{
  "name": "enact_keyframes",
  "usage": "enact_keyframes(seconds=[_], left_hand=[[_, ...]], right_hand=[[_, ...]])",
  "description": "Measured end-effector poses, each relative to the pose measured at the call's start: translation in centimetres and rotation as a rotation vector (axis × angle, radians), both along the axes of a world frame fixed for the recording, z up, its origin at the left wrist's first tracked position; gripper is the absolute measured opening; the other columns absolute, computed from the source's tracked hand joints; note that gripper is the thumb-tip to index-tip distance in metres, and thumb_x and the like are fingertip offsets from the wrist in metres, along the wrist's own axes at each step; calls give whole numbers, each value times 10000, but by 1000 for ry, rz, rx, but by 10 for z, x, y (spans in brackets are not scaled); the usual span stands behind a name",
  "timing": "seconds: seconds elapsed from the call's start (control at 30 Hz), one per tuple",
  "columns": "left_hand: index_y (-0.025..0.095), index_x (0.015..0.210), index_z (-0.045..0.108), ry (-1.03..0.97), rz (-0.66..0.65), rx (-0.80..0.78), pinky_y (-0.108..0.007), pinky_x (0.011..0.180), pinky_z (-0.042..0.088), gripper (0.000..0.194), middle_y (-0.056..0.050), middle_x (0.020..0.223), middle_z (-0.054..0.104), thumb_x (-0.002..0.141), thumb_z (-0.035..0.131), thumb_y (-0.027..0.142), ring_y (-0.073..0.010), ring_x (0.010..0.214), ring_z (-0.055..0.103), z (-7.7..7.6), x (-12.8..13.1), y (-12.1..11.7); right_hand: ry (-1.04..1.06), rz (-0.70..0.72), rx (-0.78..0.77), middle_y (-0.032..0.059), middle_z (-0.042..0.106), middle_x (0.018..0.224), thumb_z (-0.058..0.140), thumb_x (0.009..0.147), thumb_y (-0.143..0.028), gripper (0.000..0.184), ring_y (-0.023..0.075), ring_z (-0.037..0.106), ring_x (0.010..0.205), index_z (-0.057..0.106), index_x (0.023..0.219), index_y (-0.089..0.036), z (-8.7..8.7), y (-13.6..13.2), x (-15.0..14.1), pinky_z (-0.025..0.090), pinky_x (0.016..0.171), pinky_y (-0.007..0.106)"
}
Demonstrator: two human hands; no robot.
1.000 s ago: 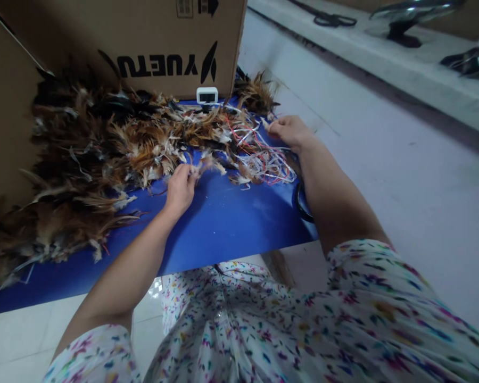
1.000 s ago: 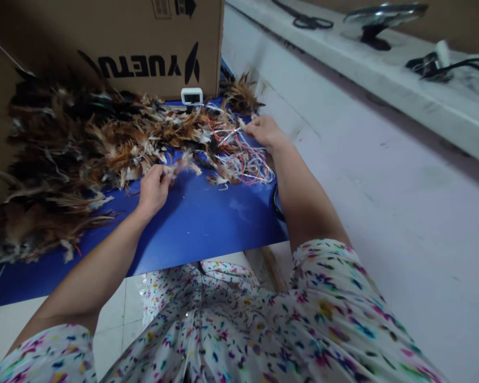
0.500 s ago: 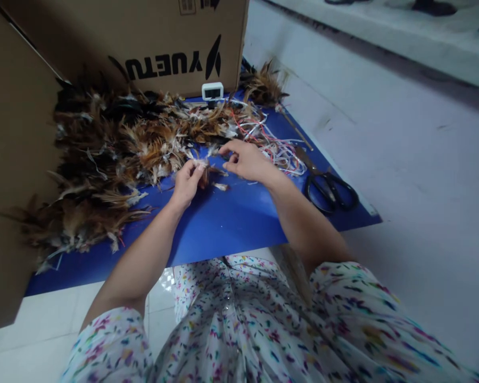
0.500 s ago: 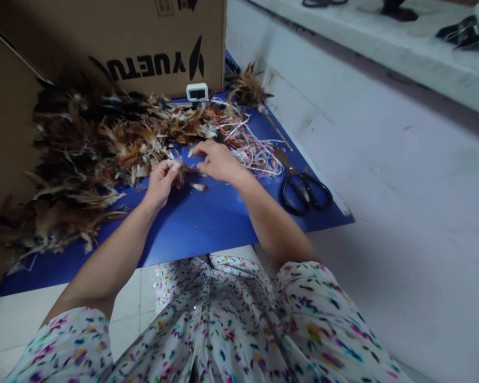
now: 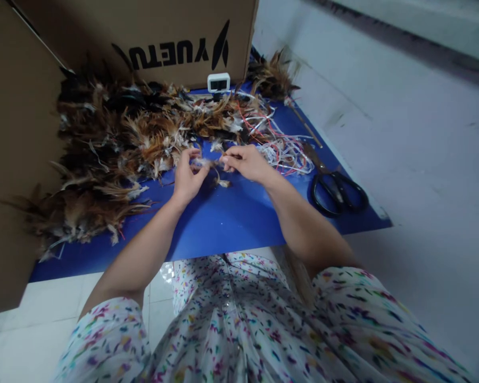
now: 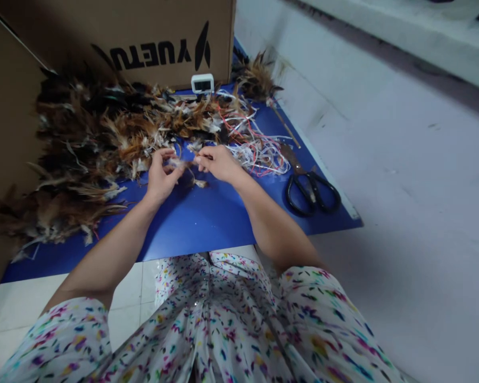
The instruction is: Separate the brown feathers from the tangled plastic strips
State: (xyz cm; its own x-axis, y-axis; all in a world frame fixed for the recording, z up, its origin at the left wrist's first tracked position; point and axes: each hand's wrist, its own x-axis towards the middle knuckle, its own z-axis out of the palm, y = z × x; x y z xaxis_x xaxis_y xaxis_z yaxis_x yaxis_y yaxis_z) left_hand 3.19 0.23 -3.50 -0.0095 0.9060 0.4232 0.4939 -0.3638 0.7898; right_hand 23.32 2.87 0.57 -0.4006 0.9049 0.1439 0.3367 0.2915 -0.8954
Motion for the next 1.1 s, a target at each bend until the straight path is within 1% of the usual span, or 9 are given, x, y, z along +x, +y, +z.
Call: enact_keyframes(seconds=[0.07,0.23,0.43,0.57,0.7,0.8,0.93,1.03,1.1], left_hand=[[222,1185,573,97,81,135,-277,748,555,365,-89,1137,621,949,570,499,-166,927,653,5,-1,-5],[196,1037,667,279,115,328,-355,917,526,325,-98,1069,626,1013,464,449,-211,1041,629,22,-6,-15],[242,1112,702,500,27,350,-421,943,476,285,-99,1111,659,964,559,438,-239,1017,631,28,-13,-13],[256,1028,728,554,-18,434,-410,893,449,221,-68,1029,697,959,573,398,-211,906,627,28,-15,-11],[229,901,745,512,-32,517,-368,828,435,208,-57,903,720,944,595,366,-187,832,621,25,-13,-10],[199,848,739,341,-8,425,-323,784,450,223,-56,841,712,926,614,366,-170,805,623,21,-8,-10],[184,801,703,-104,-6,107,-250,652,452,259,-18,737,673,855,697,437,-122,662,580,18,2,-12],[186,797,682,-390,-68,-139,-214,553,419,298,5,683,652,787,757,474,-88,559,527,19,8,-14],[184,788,677,-469,-106,-236,-199,511,395,307,11,666,648,755,791,467,-74,527,507,21,11,-17]], right_hand=[[-57,-11,38,-10,643,630,590,895,-260,227,93,524,554,632,691,-170,1,-2,1,396,599,249],[-142,52,89,-36,605,575,623,878,-263,241,79,454,524,648,659,-168,6,-9,0,338,581,254],[-38,194,-140,-45,567,506,621,870,-199,274,63,433,475,613,599,-168,19,-21,-4,350,554,238],[44,250,-288,-50,562,472,627,855,-161,189,48,406,428,672,673,-149,19,-22,-5,293,469,206],[155,262,-332,-35,575,475,707,832,-220,156,39,419,419,700,709,-125,16,-20,-5,289,432,183],[313,140,-282,-28,577,501,765,825,-357,259,43,450,441,697,722,-129,15,-17,-5,327,432,176],[522,-34,-298,-25,584,552,727,856,-499,361,53,483,468,663,754,-158,14,-12,-5,381,447,175],[522,-59,-316,-33,613,598,777,820,-368,235,53,510,482,663,812,-163,9,-12,-8,395,448,172],[461,-42,-296,-40,624,610,813,764,-252,188,54,529,498,666,836,-158,4,-15,-14,403,453,168]])
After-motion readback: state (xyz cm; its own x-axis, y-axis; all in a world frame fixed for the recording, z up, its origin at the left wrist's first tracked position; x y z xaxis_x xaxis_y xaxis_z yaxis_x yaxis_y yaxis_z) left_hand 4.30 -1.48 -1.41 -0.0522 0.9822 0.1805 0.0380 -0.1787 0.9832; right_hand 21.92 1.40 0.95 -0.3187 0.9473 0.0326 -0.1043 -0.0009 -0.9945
